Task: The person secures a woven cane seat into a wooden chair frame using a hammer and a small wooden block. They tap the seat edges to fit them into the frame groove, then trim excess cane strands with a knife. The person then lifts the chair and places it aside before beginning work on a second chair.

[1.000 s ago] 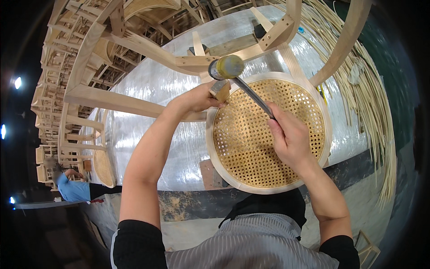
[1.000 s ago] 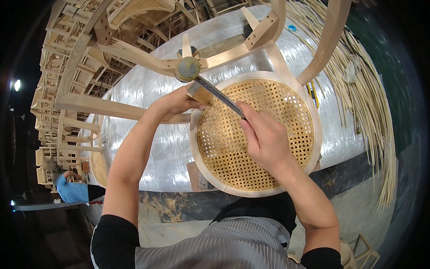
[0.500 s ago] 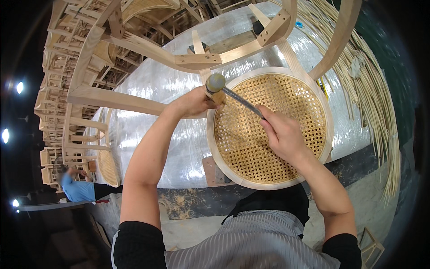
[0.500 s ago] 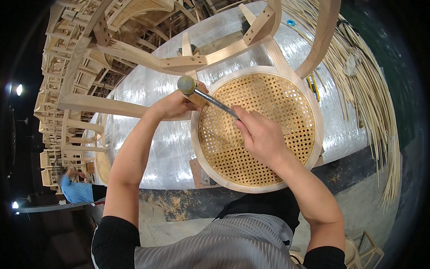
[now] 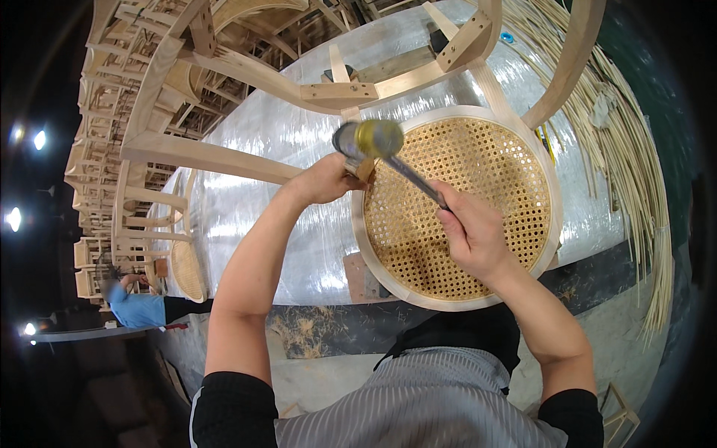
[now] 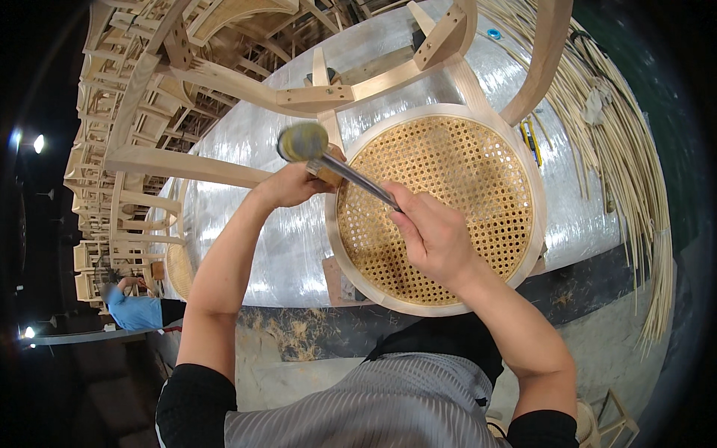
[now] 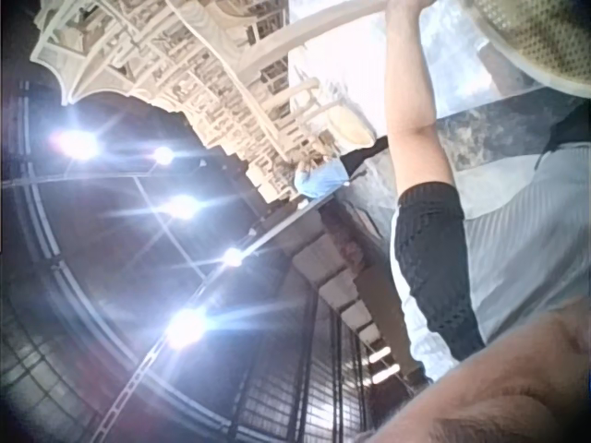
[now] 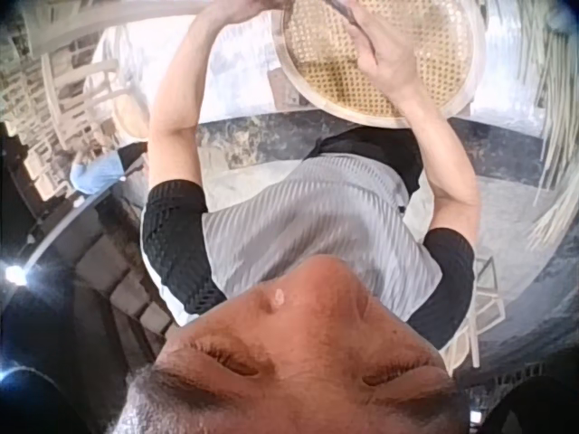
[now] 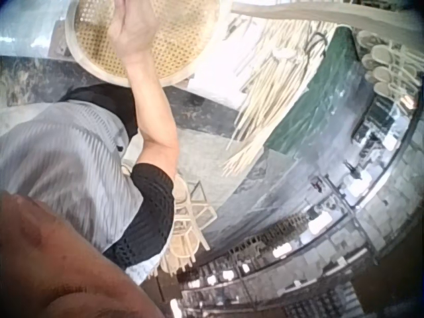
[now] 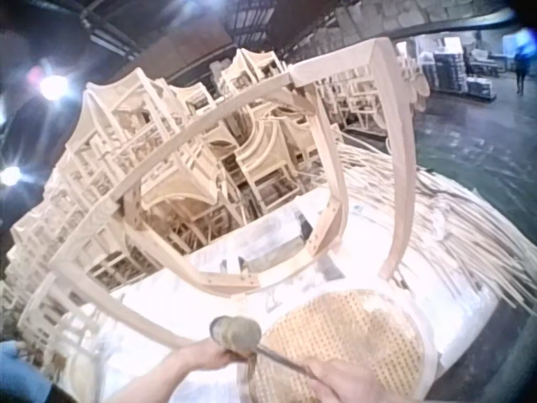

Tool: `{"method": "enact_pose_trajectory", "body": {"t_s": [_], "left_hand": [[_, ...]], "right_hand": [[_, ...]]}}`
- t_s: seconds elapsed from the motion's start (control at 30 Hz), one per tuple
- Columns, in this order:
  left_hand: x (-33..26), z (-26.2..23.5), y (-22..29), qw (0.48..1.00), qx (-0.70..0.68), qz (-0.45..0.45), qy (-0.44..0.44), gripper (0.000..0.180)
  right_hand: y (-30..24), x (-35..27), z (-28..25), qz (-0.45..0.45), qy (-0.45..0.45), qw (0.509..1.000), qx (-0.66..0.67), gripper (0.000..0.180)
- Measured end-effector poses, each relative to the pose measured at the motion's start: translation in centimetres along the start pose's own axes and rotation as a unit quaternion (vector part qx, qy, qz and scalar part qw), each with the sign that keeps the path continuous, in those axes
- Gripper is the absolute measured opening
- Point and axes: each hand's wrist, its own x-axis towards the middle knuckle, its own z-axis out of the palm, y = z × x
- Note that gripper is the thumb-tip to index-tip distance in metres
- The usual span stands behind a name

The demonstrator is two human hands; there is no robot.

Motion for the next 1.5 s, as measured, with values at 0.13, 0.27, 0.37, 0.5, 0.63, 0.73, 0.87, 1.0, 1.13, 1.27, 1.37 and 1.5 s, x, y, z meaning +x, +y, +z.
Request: {"method": "enact_pose_trajectory", "body": {"t_s": [0.13,0.27,0.37,0.5,0.63,0.73,0.87,1.0,1.13,1.27,1.37,1.5], "left_hand": [[-0.3,0.4,0.7,1.0,-0.004,-0.008,-0.001,0.045],[-1.6,1.1,1.3,1.0,0.003,0.005,0.024,0.041],[-1.9,1.2,1.3,0.999,-0.014,0.03,0.032,0.041],[-2.3,1.6,1.7,0.998,-0.025,-0.031,0.042,0.039],[-3.2,1.9,0.9,0.999,0.029,-0.018,0.031,0.05],[-2.9,1.8,1.1,0.997,0.065,0.03,0.024,0.038],[-4.2,2.4,1.1,0.997,0.072,0.015,0.011,0.029],[-3.5,2.9,2.2,0.998,0.026,0.032,0.053,0.027],[-5.2,3.6,2.3,0.998,0.048,0.006,0.038,0.028],[-5.3,4.6,2.3,0.996,0.035,0.015,0.08,0.027],[-5.8,5.1,2.5,0.996,0.048,0.011,0.074,0.025],[-7.6,5.6,1.3,0.997,0.055,-0.036,0.035,0.021]], "right_hand": [[1.6,-0.8,0.1,0.011,-0.038,0.998,-0.05,0.039],[-0.3,-0.8,0.0,0.015,-0.011,1.0,-0.004,0.039],[1.1,-1.3,0.3,-0.001,-0.033,0.999,-0.036,0.039],[0.3,-1.1,-0.7,0.036,-0.045,0.996,-0.071,0.039],[-1.2,-1.8,-0.4,0.014,-0.025,0.999,-0.023,0.039],[0.0,-2.2,0.0,-0.001,-0.06,0.996,-0.059,0.039],[-2.4,-2.1,0.0,0.004,-0.027,1.0,-0.004,0.038],[-0.2,-3.4,0.4,0.018,-0.073,0.996,-0.051,0.038],[-2.2,-3.5,0.1,0.04,-0.045,0.998,0.006,0.038],[-1.7,-4.6,0.7,0.019,-0.049,0.998,-0.02,0.038],[-2.1,-4.9,0.1,0.051,-0.084,0.994,-0.037,0.038],[-4.7,-5.0,0.3,0.005,-0.009,0.999,0.048,0.039]]}}
